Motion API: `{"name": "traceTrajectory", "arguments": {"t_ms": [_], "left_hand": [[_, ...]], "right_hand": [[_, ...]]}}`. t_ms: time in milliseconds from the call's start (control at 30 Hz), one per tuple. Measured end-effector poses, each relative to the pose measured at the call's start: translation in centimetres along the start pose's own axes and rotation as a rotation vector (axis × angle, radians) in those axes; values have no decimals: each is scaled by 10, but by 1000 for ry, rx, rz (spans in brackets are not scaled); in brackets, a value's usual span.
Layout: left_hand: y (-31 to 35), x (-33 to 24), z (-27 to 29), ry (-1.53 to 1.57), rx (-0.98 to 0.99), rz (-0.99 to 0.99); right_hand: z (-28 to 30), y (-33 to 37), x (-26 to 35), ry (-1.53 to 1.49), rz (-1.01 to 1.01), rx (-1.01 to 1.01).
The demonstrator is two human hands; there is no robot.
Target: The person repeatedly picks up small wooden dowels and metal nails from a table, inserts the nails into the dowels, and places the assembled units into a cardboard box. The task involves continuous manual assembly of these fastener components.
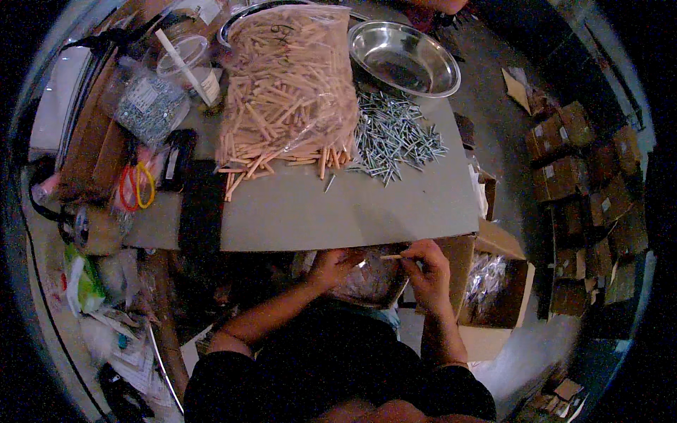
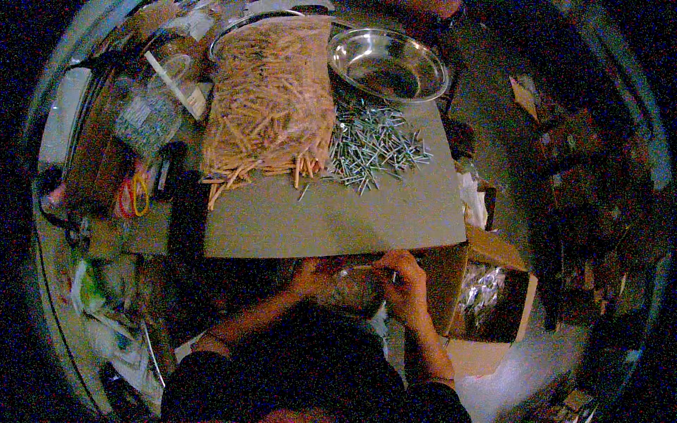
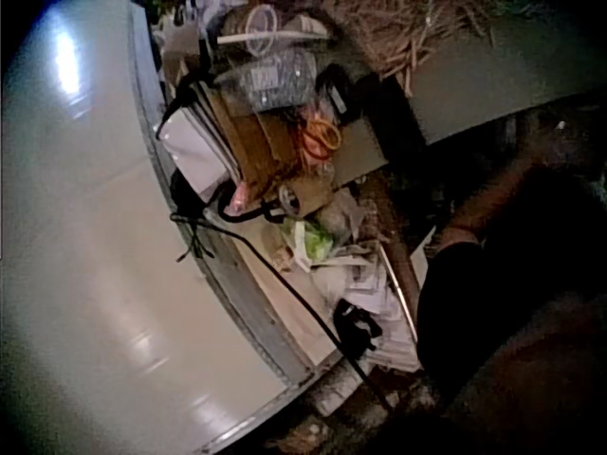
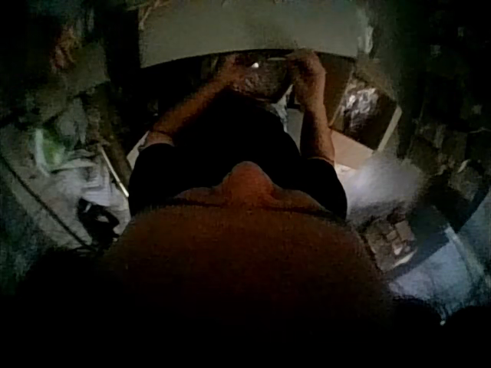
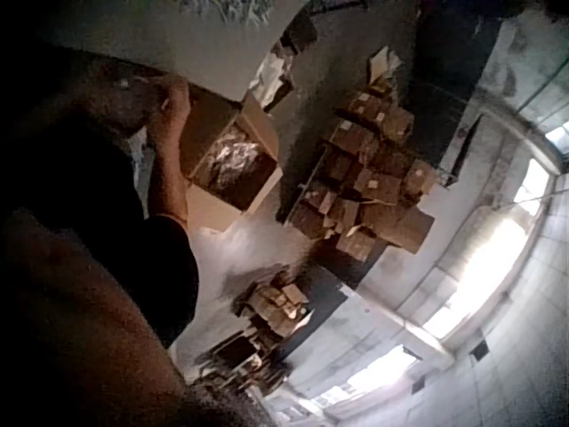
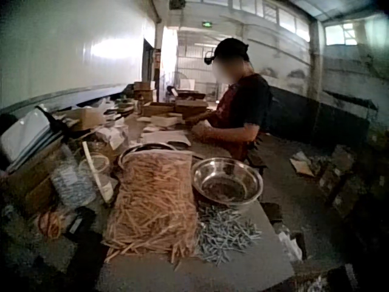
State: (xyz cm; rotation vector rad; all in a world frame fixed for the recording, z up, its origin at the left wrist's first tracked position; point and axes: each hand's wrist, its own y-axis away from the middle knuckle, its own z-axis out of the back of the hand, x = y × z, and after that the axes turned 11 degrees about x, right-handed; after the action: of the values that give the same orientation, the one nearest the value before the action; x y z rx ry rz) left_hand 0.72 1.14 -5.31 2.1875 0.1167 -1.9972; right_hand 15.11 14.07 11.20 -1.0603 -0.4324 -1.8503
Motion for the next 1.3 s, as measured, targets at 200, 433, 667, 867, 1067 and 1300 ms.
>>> {"name": "traceTrajectory", "arguments": {"t_ms": [200, 433, 667, 867, 1067, 1300], "left_hand": [[21, -30, 17, -196, 17, 8], [40, -55, 21, -11, -21, 163], [44, -96, 26, -69, 212, 230], [40, -109, 24, -47, 160, 32], [39, -106, 30, -114, 249, -61], [36, -113, 22, -122, 377, 102]], "right_hand": [[-3, 2, -1, -20, -31, 18], [-9, -5, 9, -10, 35, 63], [-14, -6, 22, -142, -75, 155], [-10, -10, 38, -158, -76, 177], [-5, -9, 37, -125, -54, 188], [-6, -15, 39, -137, -5, 289]]}}
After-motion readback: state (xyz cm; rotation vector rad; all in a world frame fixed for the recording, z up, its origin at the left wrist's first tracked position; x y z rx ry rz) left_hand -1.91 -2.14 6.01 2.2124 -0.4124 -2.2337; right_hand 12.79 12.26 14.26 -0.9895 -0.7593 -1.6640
